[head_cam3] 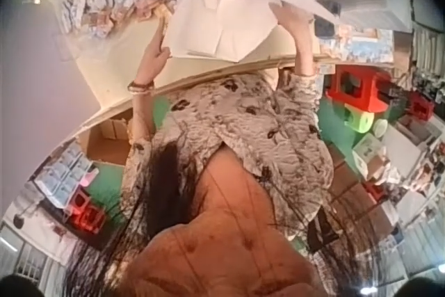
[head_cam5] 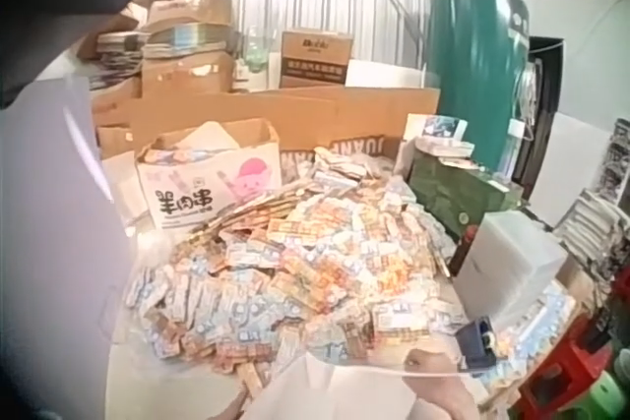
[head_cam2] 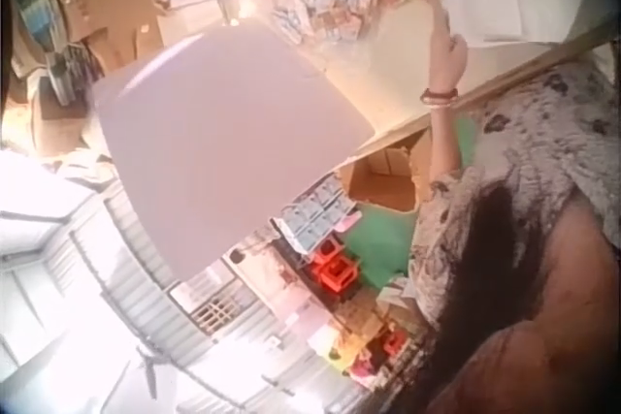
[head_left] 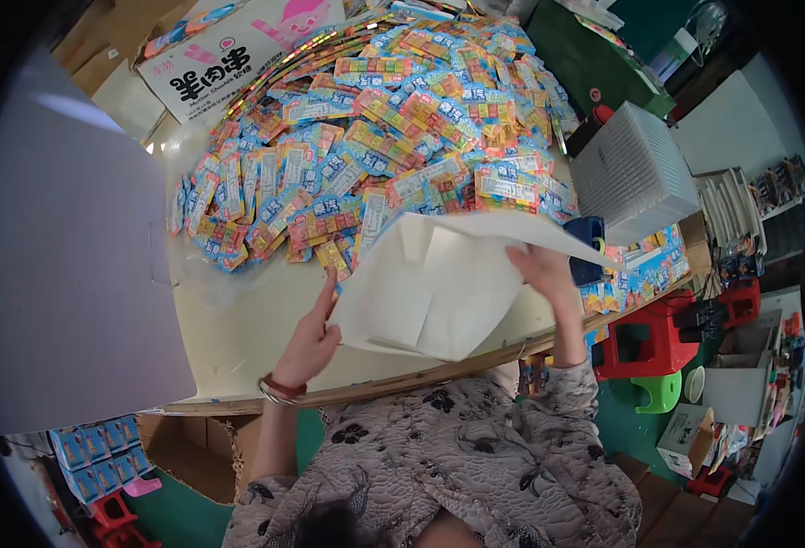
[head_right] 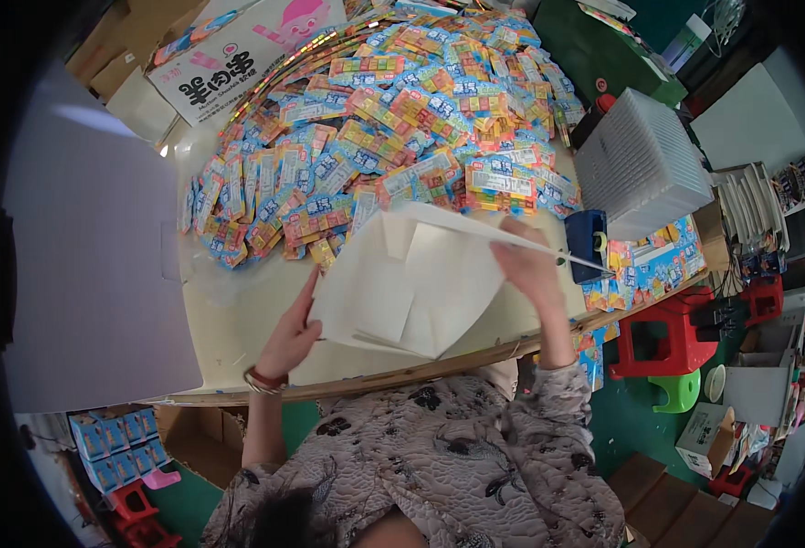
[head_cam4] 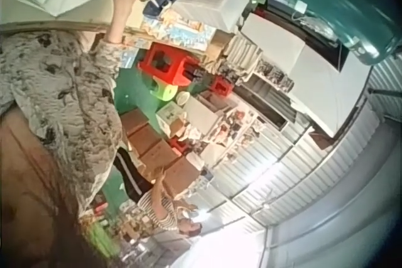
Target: Packing small colorful snack packets into paper boxes and then organizing them into larger cardboard boxes.
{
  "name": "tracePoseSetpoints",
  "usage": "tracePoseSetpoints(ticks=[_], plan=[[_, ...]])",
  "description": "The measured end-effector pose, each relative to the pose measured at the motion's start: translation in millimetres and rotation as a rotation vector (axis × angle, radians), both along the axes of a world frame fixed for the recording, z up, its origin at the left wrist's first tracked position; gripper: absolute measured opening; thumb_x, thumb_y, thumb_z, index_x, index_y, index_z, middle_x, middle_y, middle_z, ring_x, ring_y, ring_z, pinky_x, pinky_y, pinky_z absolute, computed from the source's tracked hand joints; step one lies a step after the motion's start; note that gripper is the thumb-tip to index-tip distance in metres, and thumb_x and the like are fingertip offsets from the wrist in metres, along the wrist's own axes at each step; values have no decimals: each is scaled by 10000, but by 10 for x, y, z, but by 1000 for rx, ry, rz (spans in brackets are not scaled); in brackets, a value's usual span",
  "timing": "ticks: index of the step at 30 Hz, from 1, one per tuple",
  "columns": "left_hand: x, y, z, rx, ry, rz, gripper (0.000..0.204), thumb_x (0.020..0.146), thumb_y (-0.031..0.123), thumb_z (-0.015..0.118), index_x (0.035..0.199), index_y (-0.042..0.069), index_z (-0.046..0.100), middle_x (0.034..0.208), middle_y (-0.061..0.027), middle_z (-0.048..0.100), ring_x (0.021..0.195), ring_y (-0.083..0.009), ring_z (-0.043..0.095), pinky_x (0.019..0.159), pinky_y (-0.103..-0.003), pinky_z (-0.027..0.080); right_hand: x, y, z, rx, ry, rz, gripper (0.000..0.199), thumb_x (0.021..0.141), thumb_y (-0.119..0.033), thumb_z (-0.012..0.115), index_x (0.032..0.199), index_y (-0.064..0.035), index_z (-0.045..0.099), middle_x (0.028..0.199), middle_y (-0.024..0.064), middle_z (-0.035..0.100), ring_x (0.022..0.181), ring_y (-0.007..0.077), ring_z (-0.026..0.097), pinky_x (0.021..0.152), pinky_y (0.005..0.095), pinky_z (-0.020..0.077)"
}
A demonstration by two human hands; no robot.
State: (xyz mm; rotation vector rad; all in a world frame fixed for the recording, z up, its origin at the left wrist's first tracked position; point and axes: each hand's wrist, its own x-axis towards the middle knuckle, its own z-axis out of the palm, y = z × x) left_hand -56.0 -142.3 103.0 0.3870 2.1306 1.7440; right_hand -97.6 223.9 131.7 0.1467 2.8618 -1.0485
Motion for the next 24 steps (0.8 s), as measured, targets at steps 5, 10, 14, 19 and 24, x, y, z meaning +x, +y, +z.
tracePoseSetpoints(ticks=[5,10,14,19,24], plan=[[213,447,-20,-628,310,254,825,719,-112,478,1469,118,223,1495,-213,231,1294,-371,382,964,-364,437,90,-537,-366,423,319,-117,250,820,-167,635,978,6,547,728,141,624,659,355,618,542,396,490],[184,512,17,-1120,984,-192,681,744,-8,534,1391,104,353,1452,-127,313,1355,-314,290,1103,-426,262,218,-528,-369,347,587,-244,183,796,-146,687,856,-41,550,588,98,530,539,304,567,485,373,444],[-28,705,-68,-983,625,-576,394,794,183,614,1145,77,470,1086,-131,524,975,-315,571,843,-428,466,332,-577,-321,367,893,19,160,747,-70,713,776,-70,555,598,67,478,521,253,517,473,339,425],[-244,898,-444,-841,525,-510,390,831,293,635,1080,49,461,880,-151,586,705,-333,632,617,-447,506,304,-820,-100,345,478,627,212,761,-65,597,971,-100,603,886,63,564,843,247,572,692,368,449],[-260,1016,-547,-959,484,-494,425,759,282,704,1032,40,485,867,-131,627,798,-292,644,712,-407,519,170,-1092,-254,633,73,650,313,806,-71,530,1110,-124,584,965,51,581,930,230,575,752,392,441]])
